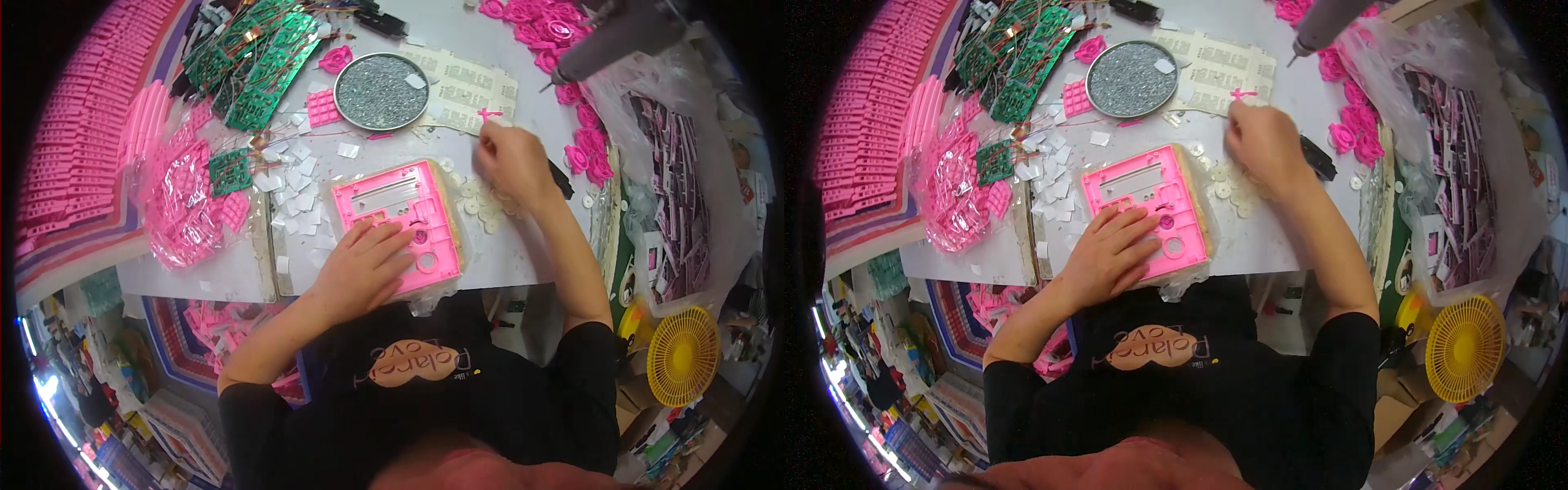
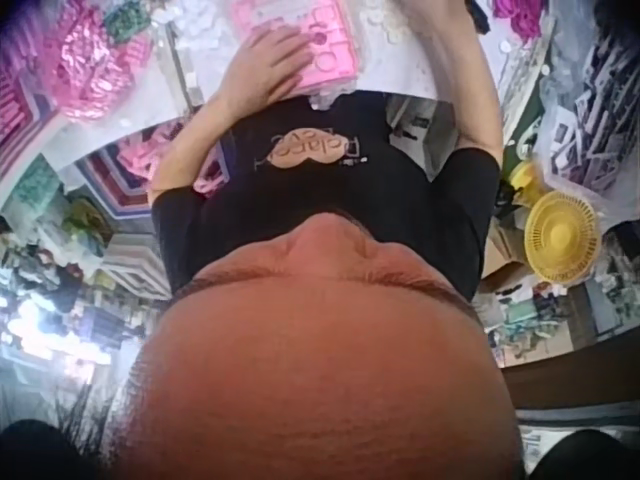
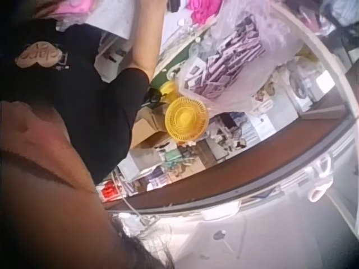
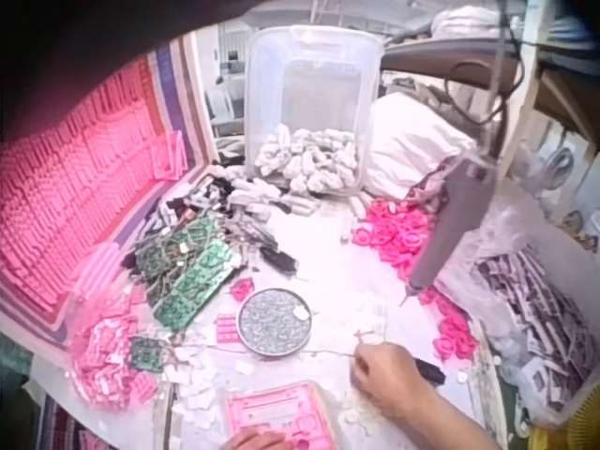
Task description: Assemble electronic components and plastic casings for a toy cash register using a hot glue gun.
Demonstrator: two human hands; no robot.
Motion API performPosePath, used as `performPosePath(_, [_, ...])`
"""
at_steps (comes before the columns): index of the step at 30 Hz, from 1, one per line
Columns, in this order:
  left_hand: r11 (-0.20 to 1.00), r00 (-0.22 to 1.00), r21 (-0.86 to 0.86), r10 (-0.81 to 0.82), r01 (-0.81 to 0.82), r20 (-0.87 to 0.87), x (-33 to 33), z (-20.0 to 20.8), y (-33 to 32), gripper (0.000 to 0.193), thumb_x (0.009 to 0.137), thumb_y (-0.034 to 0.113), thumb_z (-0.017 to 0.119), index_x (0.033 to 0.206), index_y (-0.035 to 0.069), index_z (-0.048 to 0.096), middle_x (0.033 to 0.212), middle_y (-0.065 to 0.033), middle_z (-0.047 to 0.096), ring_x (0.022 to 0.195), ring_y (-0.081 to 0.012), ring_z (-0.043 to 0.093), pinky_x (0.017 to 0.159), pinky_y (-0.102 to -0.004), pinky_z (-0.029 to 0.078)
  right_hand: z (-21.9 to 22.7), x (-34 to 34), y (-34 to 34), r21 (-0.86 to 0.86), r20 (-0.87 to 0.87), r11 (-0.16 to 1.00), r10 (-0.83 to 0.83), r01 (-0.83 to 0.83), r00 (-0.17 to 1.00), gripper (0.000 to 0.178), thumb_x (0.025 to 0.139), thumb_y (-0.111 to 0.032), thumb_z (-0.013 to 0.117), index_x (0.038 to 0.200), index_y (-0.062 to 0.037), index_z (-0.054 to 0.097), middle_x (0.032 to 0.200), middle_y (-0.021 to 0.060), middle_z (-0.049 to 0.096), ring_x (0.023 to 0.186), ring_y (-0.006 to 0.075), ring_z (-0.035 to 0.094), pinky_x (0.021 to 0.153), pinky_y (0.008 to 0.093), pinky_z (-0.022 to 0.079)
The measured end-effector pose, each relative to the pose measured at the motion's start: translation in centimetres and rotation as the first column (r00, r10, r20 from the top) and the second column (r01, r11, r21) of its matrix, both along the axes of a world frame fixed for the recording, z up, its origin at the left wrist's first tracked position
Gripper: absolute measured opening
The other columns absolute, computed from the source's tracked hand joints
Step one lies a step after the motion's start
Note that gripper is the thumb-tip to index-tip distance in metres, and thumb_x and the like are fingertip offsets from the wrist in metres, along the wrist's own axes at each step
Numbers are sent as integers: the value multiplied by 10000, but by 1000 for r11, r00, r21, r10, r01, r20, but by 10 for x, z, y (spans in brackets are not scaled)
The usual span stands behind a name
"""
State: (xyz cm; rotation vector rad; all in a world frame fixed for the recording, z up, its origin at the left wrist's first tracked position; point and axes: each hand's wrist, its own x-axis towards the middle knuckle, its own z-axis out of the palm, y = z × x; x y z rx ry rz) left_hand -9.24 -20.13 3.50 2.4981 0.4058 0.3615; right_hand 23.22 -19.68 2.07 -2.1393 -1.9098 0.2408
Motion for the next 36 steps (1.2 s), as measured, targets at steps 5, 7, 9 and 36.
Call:
performPosePath(5, [994,989,21,108,-110,101,-11,-5,-13,378,754,65,750,1124,85,673,1258,-122,631,1227,-319,580,1084,-519,383,28,-33,-29,93,-526,994,94,-53,845,206,875,-69,716,1071,-8,718,856,100,732,734,125,679,641,264,529])
performPosePath(7, [985,981,29,163,-167,109,-10,-3,-16,349,759,72,753,1100,88,680,1194,-114,645,1165,-305,598,1033,-491,412,34,-57,-49,56,-715,986,148,-154,684,194,861,-44,732,1049,4,721,874,84,730,746,117,678,645,251,531])
performPosePath(9, [970,959,9,239,-243,149,-7,3,-16,320,766,77,755,1079,90,685,1093,-101,654,1061,-289,615,954,-459,439,40,-76,-67,-26,-810,982,88,-186,580,186,855,-21,739,1037,8,722,910,82,726,758,110,679,653,239,530])
performPosePath(36, [830,932,-451,362,-327,-10,5,21,-26,217,901,110,684,1108,46,668,1035,-89,675,949,-200,635,826,-357,506,41,-102,-85,299,-400,917,371,-263,838,177,777,-57,781,934,-49,699,910,99,680,753,279,673,626,365,539])
